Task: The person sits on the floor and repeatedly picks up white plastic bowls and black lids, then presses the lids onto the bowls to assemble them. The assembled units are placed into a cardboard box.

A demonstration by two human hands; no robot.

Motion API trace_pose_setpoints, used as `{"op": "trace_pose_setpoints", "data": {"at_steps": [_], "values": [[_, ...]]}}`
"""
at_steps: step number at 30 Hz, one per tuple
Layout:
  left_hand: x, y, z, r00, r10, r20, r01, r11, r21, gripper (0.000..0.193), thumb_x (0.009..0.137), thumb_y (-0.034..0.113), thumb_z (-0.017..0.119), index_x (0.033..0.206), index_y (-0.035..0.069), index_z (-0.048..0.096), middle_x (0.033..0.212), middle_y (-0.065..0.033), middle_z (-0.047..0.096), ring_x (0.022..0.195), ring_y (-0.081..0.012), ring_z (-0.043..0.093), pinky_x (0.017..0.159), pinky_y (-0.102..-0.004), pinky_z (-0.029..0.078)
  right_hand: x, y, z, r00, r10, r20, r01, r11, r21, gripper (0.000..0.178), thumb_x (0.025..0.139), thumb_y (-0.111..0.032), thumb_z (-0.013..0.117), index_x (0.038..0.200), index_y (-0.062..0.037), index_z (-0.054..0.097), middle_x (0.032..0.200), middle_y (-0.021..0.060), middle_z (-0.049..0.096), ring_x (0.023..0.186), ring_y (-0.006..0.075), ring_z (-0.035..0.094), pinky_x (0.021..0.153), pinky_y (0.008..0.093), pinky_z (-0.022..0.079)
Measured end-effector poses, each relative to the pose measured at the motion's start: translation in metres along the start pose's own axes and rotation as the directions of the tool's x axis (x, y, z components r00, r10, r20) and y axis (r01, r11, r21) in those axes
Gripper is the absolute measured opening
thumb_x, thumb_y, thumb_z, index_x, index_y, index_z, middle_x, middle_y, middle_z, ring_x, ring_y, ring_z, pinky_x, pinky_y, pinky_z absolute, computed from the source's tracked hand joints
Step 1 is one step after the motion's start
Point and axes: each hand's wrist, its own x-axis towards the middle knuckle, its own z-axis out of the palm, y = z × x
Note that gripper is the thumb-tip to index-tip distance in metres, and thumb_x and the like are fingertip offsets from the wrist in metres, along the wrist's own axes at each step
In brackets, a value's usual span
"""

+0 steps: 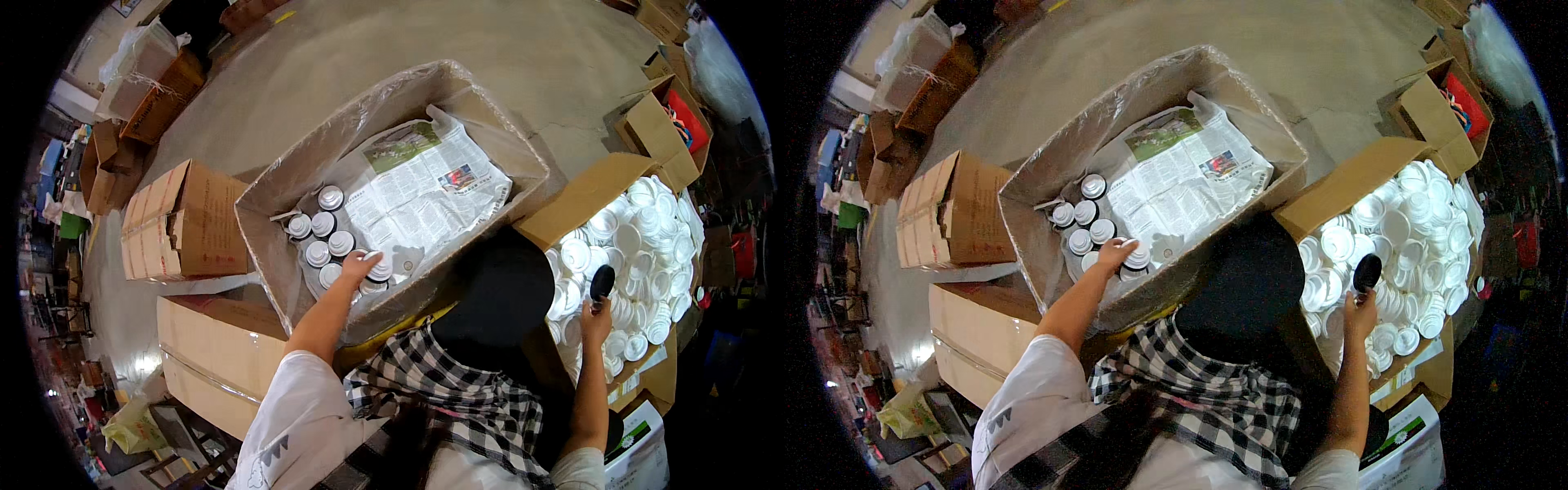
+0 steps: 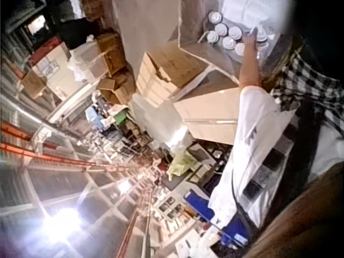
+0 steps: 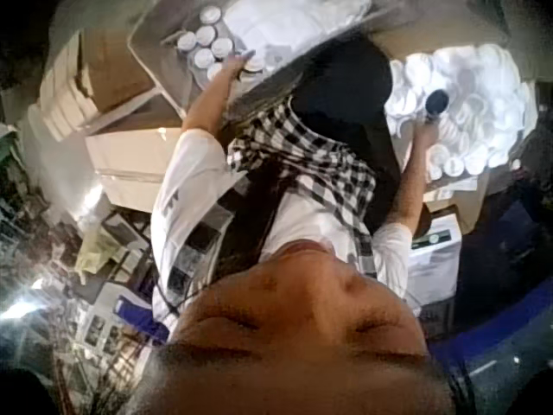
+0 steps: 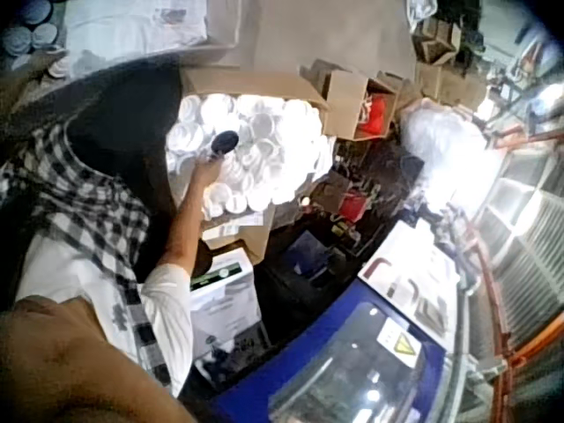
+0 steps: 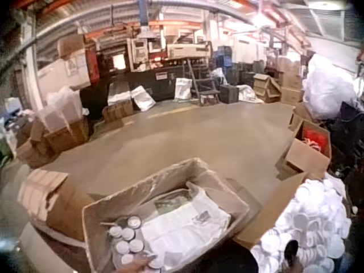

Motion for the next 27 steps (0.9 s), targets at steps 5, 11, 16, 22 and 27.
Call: {"op": "trace_pose_setpoints", "data": {"at_steps": [5,11,16,22,27], "values": [[0.02,0.005,0.026,0.976,0.186,0.112,-0.202,0.967,0.153,0.082,0.06,0.052,0.074,0.114,-0.005,0.051,0.105,-0.023,0.059,0.097,-0.0309,0.058,0.082,-0.0354,0.046,-0.011,-0.021,-0.003,0.985,0.115,-0.132,-0.078,0.963,0.259,0.032,0.075,-0.015,0.062,0.102,-0.0014,0.051,0.083,0.0115,0.061,0.07,0.0229,0.059,0.067,0.034,0.046],[0.048,-0.007,0.04,0.876,0.194,0.442,-0.411,0.78,0.472,0.072,0.068,0.049,0.066,0.116,-0.002,0.051,0.111,-0.0221,0.057,0.102,-0.0339,0.056,0.086,-0.0382,0.044,-0.002,0.028,-0.024,0.931,0.216,-0.293,-0.025,0.84,0.542,0.026,0.077,-0.007,0.056,0.1,0.0024,0.048,0.08,0.0054,0.051,0.069,0.0134,0.046,0.064,0.027,0.041],[0.022,0.027,0.04,0.841,0.272,0.468,-0.527,0.608,0.593,0.063,0.07,0.035,0.068,0.118,0.0,0.049,0.109,-0.0217,0.057,0.102,-0.0343,0.055,0.088,-0.0397,0.043,-0.003,0.012,-0.066,0.944,0.321,-0.077,-0.177,0.691,0.701,0.024,0.08,-0.006,0.057,0.101,0.0011,0.048,0.08,0.003,0.051,0.069,0.0098,0.045,0.062,0.0228,0.039],[-0.074,0.177,0.045,0.685,0.707,-0.177,-0.722,0.627,-0.292,0.032,0.083,0.016,0.06,0.108,-0.001,0.053,0.095,-0.0138,0.063,0.088,-0.0215,0.06,0.078,-0.0292,0.047,-0.021,-0.063,-0.1,0.997,-0.01,-0.08,0.068,0.633,0.771,0.021,0.079,0.0,0.056,0.099,-0.0014,0.05,0.08,0.0004,0.053,0.064,0.0053,0.048,0.056,0.0199,0.04],[-0.275,0.278,0.075,0.434,0.838,0.331,-0.289,0.478,-0.83,0.038,0.086,0.02,0.059,0.117,0.0,0.048,0.108,-0.011,0.058,0.098,-0.0185,0.055,0.084,-0.0295,0.043,-0.054,-0.114,-0.14,0.967,-0.24,-0.08,0.236,0.737,0.633,0.019,0.077,0.002,0.057,0.095,-0.0024,0.054,0.076,0.003,0.056,0.062,0.0073,0.052,0.055,0.0223,0.042]]}}
